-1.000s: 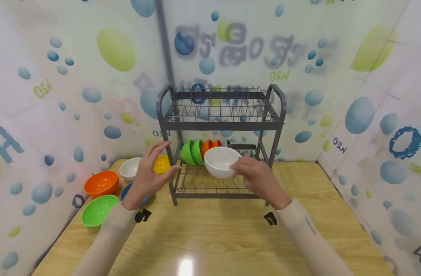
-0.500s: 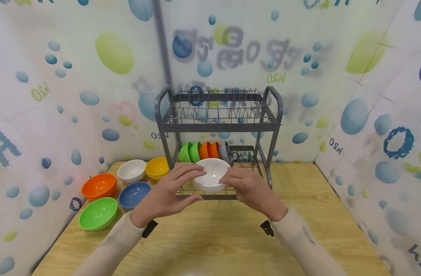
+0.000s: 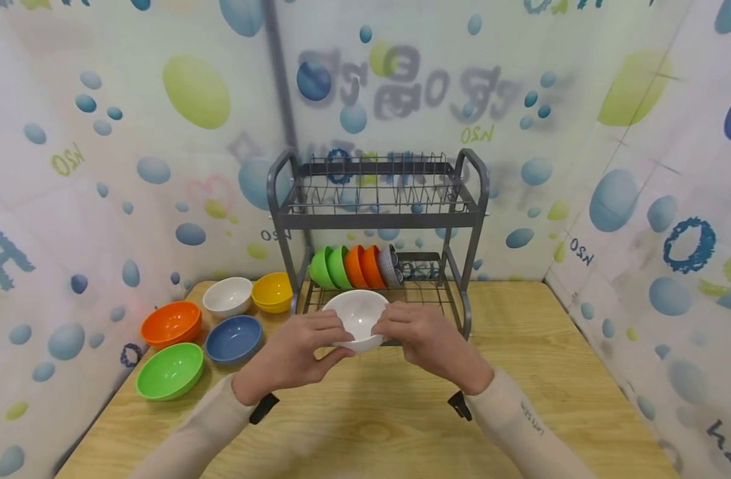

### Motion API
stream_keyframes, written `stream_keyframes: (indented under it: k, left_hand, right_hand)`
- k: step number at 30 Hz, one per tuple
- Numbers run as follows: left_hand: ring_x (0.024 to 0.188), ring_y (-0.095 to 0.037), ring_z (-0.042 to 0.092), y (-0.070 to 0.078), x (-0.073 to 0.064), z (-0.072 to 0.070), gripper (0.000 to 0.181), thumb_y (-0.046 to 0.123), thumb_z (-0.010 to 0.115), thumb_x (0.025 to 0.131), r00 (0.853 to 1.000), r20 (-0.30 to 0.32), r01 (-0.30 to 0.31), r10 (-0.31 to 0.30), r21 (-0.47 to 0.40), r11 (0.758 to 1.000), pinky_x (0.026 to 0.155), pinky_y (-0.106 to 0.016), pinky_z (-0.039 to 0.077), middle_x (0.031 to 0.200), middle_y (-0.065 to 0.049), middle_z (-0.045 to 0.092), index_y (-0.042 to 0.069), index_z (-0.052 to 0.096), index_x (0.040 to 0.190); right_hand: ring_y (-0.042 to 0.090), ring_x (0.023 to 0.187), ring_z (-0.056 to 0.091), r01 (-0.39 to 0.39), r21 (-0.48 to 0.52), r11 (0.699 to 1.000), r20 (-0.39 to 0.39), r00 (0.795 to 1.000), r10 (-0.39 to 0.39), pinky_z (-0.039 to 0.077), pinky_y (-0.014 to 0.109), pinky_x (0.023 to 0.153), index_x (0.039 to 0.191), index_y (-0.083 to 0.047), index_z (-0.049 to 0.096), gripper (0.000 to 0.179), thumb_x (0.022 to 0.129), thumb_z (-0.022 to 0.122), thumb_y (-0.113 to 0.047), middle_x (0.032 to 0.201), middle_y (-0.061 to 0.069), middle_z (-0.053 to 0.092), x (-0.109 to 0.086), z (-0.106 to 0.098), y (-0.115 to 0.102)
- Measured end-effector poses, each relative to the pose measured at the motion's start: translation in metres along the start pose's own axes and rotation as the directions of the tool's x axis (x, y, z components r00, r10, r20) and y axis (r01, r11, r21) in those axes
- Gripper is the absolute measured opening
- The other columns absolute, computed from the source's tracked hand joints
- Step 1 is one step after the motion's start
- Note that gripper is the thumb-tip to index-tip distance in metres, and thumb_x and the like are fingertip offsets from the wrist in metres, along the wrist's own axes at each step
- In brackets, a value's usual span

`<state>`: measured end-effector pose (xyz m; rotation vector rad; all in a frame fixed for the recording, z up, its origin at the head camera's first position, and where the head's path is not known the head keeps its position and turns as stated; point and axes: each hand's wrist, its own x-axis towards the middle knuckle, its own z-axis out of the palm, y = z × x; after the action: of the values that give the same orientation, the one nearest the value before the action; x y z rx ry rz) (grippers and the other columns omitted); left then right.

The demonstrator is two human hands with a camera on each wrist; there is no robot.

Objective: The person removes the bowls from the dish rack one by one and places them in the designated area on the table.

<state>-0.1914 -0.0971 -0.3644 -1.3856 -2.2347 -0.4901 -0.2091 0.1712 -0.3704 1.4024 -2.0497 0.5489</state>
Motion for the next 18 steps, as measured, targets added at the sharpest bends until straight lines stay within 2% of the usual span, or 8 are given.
stream_keyframes:
  k: [3,8,14,18]
  left_hand:
    - [0.078,-0.008,0.056,0.0001,-0.0005,0.0012,0.008,0.022,0.080,0.091,1.000,-0.012,0.003,-0.003,0.000,1.000,0.075,-0.019,0.055,0.087,0.007,0.071,0.016,0.077,0.096]
    - [0.075,-0.008,0.054,-0.0011,-0.0013,0.0017,0.007,0.021,0.081,0.089,0.998,-0.068,-0.011,0.012,0.008,1.000,0.068,-0.017,0.049,0.083,0.007,0.070,0.016,0.077,0.093]
    - [0.076,-0.009,0.058,-0.0010,-0.0029,-0.0016,0.007,0.017,0.082,0.087,0.994,-0.107,-0.011,0.011,0.002,1.000,0.071,-0.018,0.053,0.086,0.005,0.073,0.014,0.077,0.092]
    - [0.075,-0.009,0.058,-0.0004,-0.0040,-0.0066,0.010,0.017,0.084,0.085,0.991,-0.132,0.004,-0.002,0.015,1.000,0.071,-0.020,0.055,0.086,0.005,0.073,0.013,0.078,0.092]
  right_hand:
    - [0.018,0.099,0.074,-0.022,0.016,1.000,0.018,1.000,0.021,0.062,0.040,0.088,0.102,-0.016,0.077,0.040,0.073,0.085,0.011,0.106,0.000,0.077,-0.0017,0.0009,-0.0005]
    - [0.018,0.105,0.072,-0.063,0.061,0.996,0.031,0.998,0.061,0.061,0.038,0.093,0.109,-0.016,0.076,0.038,0.078,0.083,0.005,0.112,0.001,0.076,-0.0042,0.0022,-0.0015]
    - [0.023,0.118,0.067,-0.107,0.189,0.976,-0.038,0.992,0.117,0.051,0.021,0.106,0.126,-0.014,0.072,0.051,0.079,0.085,0.001,0.129,0.008,0.070,-0.0054,0.0024,0.0012]
    - [0.026,0.128,0.061,-0.150,0.179,0.972,-0.101,0.980,0.170,0.044,0.018,0.113,0.133,-0.012,0.068,0.060,0.078,0.086,0.002,0.138,0.013,0.064,-0.0055,-0.0005,0.0060]
